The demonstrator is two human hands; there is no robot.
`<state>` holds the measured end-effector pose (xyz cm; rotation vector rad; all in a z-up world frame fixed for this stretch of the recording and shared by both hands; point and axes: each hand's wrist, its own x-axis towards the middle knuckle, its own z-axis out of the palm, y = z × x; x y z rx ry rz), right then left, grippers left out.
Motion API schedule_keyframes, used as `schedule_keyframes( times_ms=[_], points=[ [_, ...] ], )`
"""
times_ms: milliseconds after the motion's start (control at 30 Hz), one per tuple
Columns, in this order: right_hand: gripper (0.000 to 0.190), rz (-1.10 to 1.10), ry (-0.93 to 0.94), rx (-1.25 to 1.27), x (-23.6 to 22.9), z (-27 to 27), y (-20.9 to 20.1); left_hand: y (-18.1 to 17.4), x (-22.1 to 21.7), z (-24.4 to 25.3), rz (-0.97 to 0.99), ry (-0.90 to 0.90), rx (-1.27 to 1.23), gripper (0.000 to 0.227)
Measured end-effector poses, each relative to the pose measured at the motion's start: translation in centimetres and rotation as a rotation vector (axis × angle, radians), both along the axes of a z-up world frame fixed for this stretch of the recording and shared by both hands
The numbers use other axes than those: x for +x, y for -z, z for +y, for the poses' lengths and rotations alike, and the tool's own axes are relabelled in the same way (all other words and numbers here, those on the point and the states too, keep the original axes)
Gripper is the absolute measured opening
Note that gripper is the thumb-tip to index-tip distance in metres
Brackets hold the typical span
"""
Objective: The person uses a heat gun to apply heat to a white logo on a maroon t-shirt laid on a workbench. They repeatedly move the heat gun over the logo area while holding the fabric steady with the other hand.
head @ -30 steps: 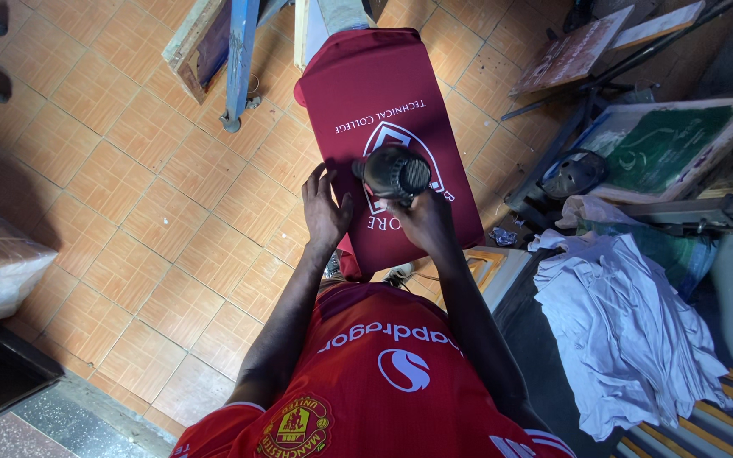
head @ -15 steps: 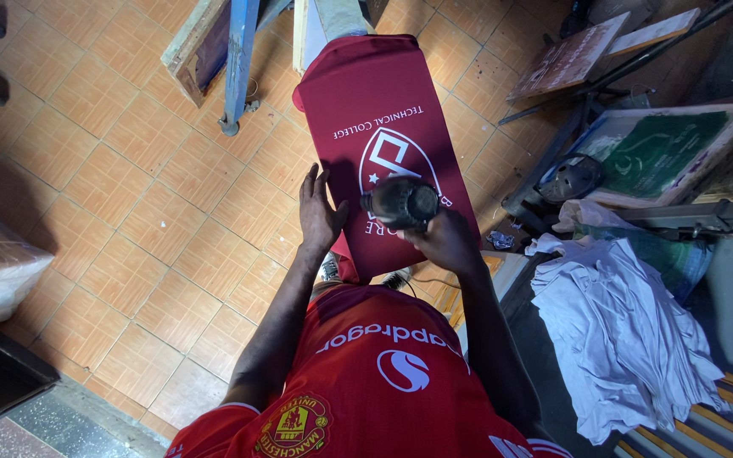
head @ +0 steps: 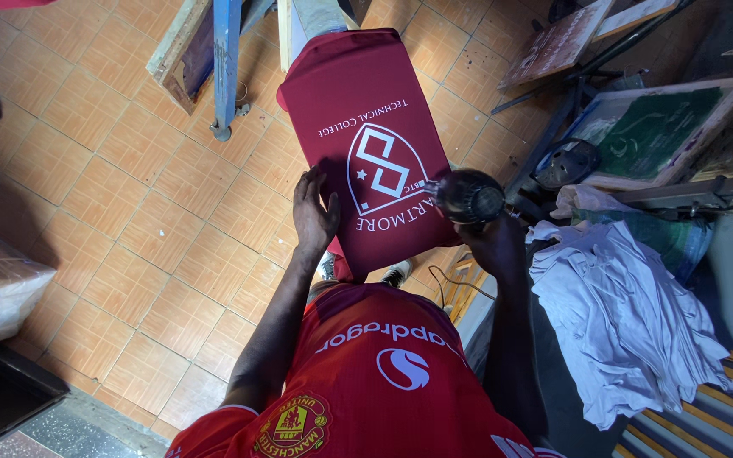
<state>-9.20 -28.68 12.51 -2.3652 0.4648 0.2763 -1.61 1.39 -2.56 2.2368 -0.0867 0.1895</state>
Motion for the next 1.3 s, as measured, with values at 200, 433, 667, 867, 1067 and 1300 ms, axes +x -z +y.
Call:
schedule_keyframes(
  times_ms=[200,433,667,867,1067,1300],
  points=[
    [0.031,0.186,0.027,-0.098,0.1,1.4,-5.1,-0.3,0.0,-0.5,-0.042,0.002,-0.031,0.035],
    [0.064,0.328,-0.081,-0.006,-0.3,4.4,-8.3,0.1,0.2,-0.5,-0.063,-0.004,-0.031,0.034],
    [0.048,0.011,-0.007,-0.119,-0.3,-1.2,0.0,-0.7,0.0,-0.5,-0.074,0.007,-0.037,0.03],
    [0.036,0.165,-0.006,-0.158,-1.0,0.3,-3.6,-0.4,0.3,-0.4,-0.088,0.025,-0.016,0.027],
    [0.043,0.093,-0.161,0.042,-2.5,3.5,-3.2,-0.4,0.7,-0.2,-0.095,0.022,-0.033,0.025],
    [0.026,-0.017,-0.37,0.015,-2.4,7.0,-0.1,-0.6,0.6,0.0,-0.099,-0.003,-0.047,0.024]
  ],
)
